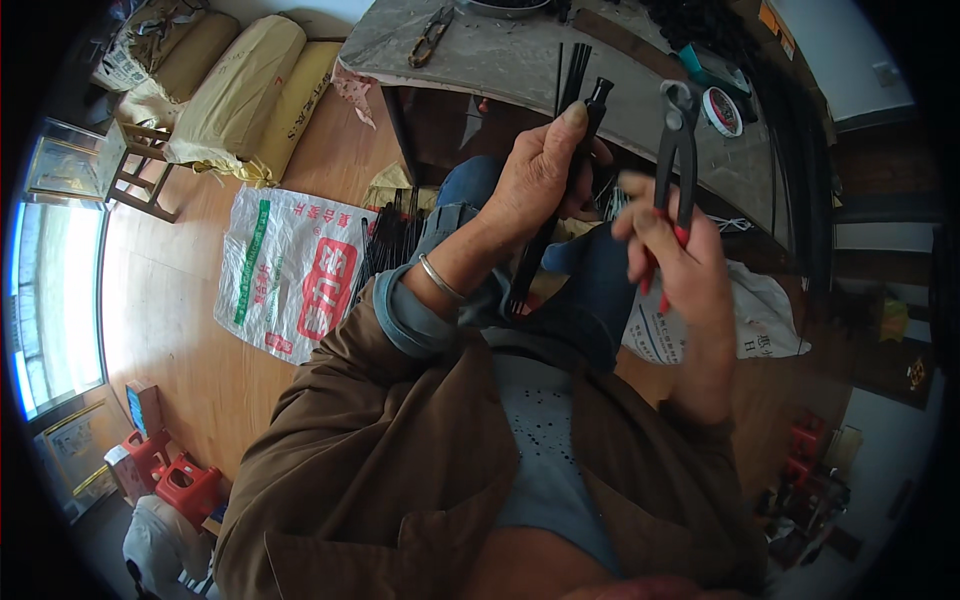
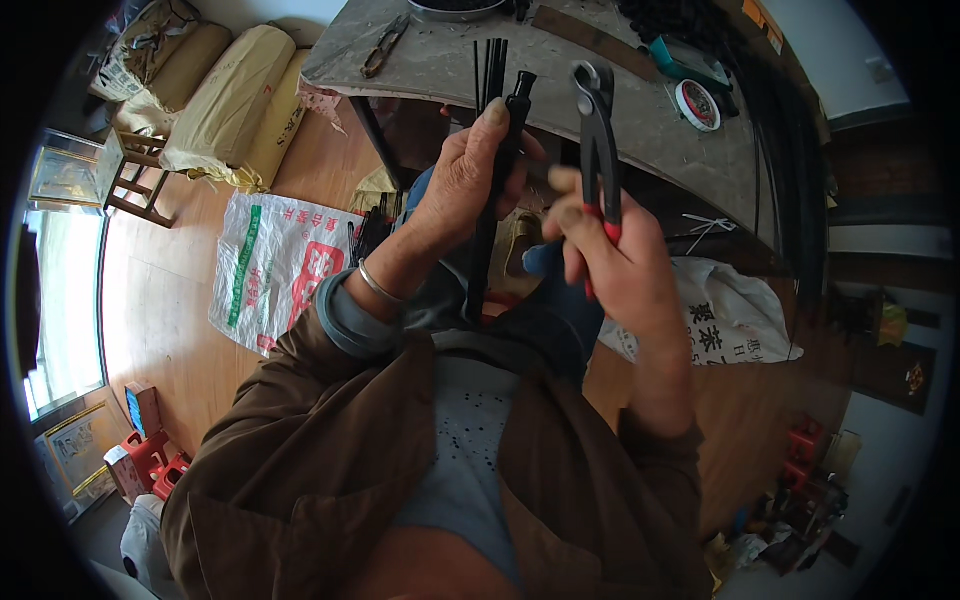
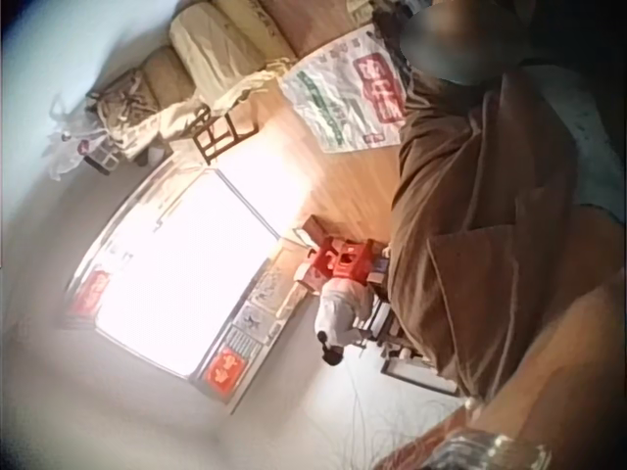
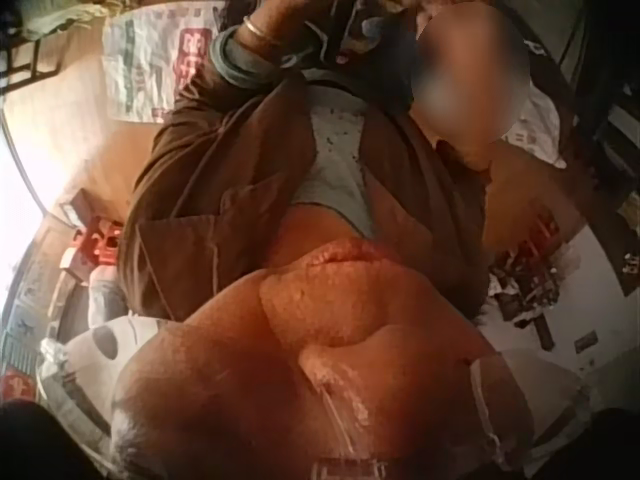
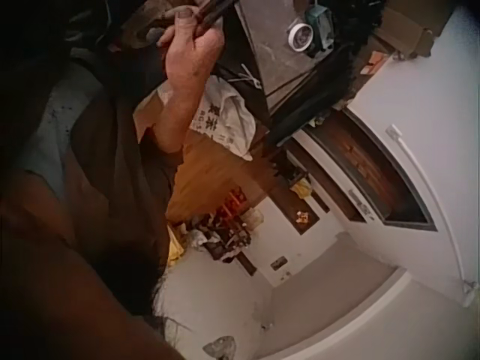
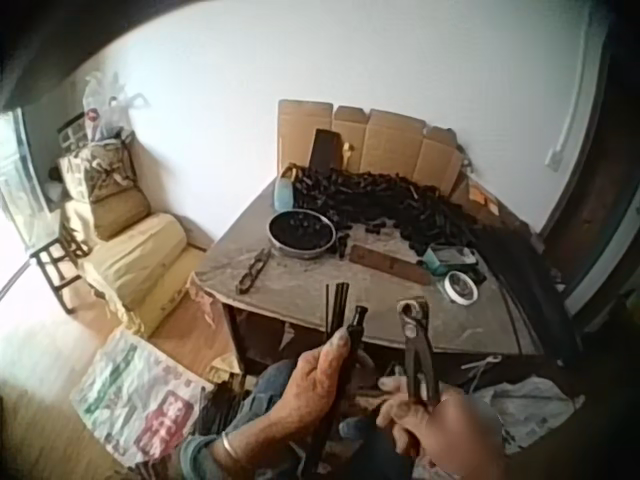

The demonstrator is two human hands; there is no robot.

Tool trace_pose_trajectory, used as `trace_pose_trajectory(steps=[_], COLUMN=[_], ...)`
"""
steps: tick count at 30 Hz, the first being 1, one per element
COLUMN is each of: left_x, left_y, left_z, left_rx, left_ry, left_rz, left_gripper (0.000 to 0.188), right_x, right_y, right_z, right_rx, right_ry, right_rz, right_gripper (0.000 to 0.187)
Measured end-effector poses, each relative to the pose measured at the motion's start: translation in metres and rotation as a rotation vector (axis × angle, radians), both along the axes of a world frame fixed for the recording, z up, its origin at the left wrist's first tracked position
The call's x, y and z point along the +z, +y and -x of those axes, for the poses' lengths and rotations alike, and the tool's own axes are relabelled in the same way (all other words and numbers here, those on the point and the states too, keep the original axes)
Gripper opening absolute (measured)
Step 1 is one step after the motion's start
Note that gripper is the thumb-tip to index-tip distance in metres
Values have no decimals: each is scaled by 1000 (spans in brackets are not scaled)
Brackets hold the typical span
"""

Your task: Assembling black mechanical rods into a hub using pliers for structural assembly.

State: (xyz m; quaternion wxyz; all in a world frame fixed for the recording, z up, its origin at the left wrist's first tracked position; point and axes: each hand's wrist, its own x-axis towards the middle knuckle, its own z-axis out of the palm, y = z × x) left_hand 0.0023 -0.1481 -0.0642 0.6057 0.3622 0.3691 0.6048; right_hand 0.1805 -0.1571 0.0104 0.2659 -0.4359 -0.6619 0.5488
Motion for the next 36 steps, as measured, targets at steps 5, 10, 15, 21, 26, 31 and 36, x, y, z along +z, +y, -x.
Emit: trace_pose_trajectory(steps=[5, 10, 15, 21, 26, 31, 36], left_x=[3, 11, 6, 8, 7, 8, 6], left_y=[0, -3, -1, -2, -3, -3, 3], left_z=[2, -10, -17, -17, -15, -19, -15], left_rx=[-6, -95, -129, -132, -189, -170, -79], left_ry=[-46, 51, 40, 43, 57, 56, 100], left_rz=[61, -30, -13, -12, -18, 7, 1], left_gripper=[62, 62, 63, 65, 64, 64, 64], right_x=[8, 6, 17, 27, 23, 29, 22], right_y=[-12, -14, -19, -12, -14, -19, -1], right_z=[-33, -40, -38, -42, -42, -28, -23], right_rx=[266, 266, 207, 268, 266, 183, 255], right_ry=[-83, 51, 115, 37, 36, -18, -498], right_rz=[459, 671, 733, 769, 758, 774, 208], right_gripper=[34, 33, 42, 46, 34, 19, 14])
